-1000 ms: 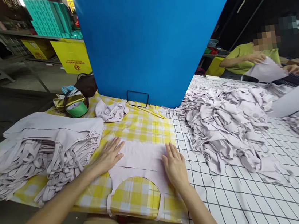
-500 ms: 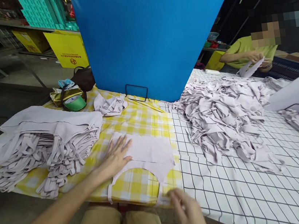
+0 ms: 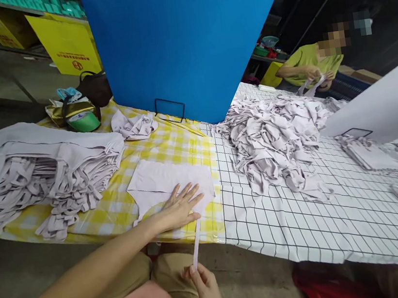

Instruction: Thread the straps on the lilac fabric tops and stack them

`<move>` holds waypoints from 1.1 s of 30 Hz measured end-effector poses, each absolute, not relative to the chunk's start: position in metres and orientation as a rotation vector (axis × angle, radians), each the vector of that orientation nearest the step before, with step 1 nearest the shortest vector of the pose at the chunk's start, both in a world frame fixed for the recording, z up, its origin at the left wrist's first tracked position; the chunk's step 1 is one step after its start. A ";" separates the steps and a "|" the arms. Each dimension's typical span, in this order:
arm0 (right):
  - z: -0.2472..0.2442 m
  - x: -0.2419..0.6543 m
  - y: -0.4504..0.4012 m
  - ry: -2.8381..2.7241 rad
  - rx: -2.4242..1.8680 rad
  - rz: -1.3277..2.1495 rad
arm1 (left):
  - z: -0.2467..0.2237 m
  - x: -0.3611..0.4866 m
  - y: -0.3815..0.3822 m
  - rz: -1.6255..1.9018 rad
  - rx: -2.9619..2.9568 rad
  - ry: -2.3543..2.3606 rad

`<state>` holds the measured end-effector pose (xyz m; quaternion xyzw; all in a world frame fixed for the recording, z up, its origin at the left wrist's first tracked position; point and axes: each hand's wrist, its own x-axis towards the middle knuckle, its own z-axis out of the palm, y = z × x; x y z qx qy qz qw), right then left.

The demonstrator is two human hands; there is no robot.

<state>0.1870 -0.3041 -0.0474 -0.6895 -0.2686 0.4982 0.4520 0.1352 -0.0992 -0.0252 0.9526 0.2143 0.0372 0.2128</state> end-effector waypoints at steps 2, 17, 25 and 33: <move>-0.046 0.189 -0.324 -0.660 -1.745 1.196 | -0.025 0.135 -0.099 0.097 2.646 0.597; 0.032 0.226 -0.374 -0.641 -1.512 1.125 | -0.031 0.135 -0.098 0.136 2.677 0.600; 0.046 0.231 -0.353 -0.749 -1.760 0.940 | -0.024 0.135 -0.100 0.162 2.664 0.601; 0.057 0.228 -0.291 -0.942 -1.951 0.736 | 0.026 0.119 -0.150 0.479 2.274 0.373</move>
